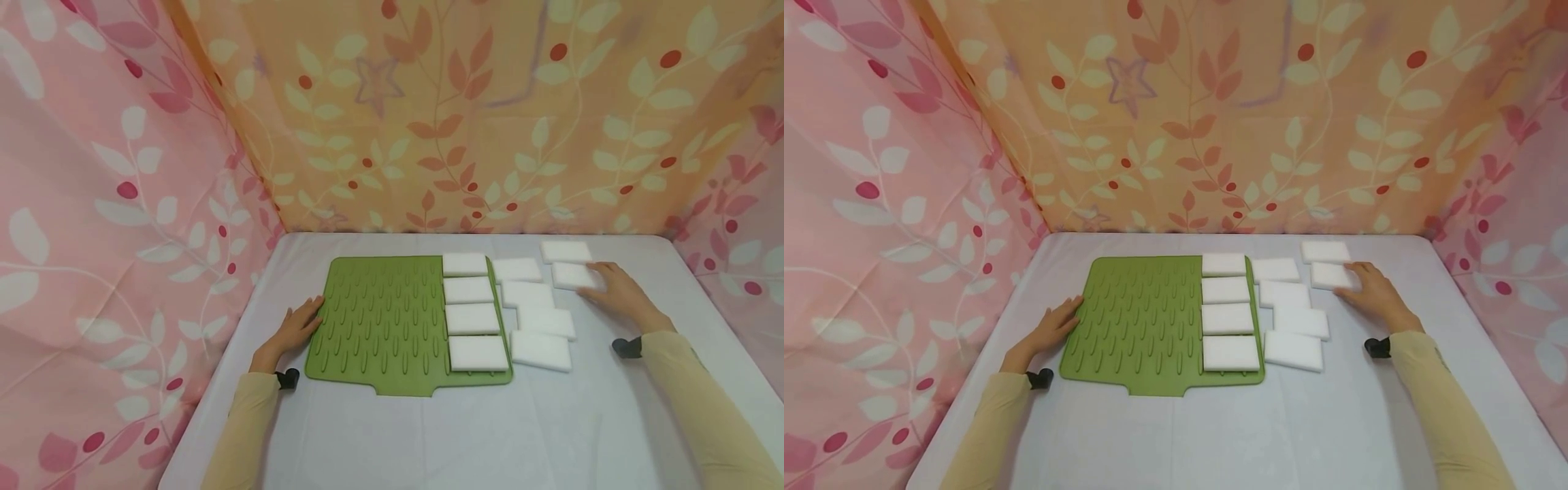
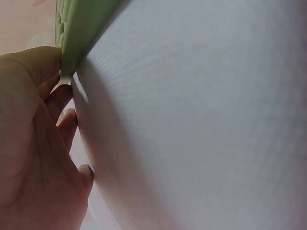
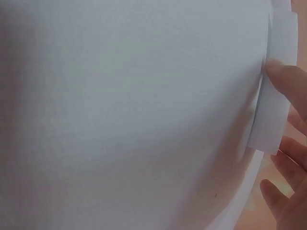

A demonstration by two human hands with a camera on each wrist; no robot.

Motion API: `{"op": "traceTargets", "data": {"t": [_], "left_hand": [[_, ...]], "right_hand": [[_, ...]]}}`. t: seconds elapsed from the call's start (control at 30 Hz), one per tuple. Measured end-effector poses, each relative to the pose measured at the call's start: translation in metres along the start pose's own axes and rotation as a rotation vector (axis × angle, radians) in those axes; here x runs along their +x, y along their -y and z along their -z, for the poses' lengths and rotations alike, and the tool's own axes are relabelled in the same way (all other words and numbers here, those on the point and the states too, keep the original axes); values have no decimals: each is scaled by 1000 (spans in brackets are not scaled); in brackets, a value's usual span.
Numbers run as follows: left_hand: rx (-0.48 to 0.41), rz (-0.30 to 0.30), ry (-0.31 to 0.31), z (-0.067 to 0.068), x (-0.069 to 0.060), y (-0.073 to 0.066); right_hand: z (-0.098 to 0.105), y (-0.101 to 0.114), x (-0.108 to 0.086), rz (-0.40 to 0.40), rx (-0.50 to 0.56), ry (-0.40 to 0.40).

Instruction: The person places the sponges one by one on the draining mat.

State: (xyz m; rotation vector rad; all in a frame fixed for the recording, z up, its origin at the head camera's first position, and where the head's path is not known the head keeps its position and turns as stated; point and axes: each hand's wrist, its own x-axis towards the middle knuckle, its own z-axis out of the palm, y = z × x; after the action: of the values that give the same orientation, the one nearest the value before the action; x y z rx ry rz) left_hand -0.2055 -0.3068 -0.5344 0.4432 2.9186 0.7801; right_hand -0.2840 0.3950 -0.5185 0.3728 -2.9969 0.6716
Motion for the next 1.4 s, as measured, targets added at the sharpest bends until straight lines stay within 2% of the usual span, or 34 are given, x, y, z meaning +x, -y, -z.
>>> {"op": "traceTargets", "data": {"t": [0.3,0.53,0.83,1.23,1.4], "left_hand": [[-1,-9,0,1,2,-2],[10,-3,4,3,1,0],[7,-8,1,3,1,1],[2,-12,0,4,0,-2],[2,-15,-3,1,0,1]], "right_hand": [[4,0,-4,24,-24,-30],[11,11,-5,32,8,-39],[18,28,2,81,11,-75],[17,47,15,78,23,-52],[16,56,21,91,5,-40]]}}
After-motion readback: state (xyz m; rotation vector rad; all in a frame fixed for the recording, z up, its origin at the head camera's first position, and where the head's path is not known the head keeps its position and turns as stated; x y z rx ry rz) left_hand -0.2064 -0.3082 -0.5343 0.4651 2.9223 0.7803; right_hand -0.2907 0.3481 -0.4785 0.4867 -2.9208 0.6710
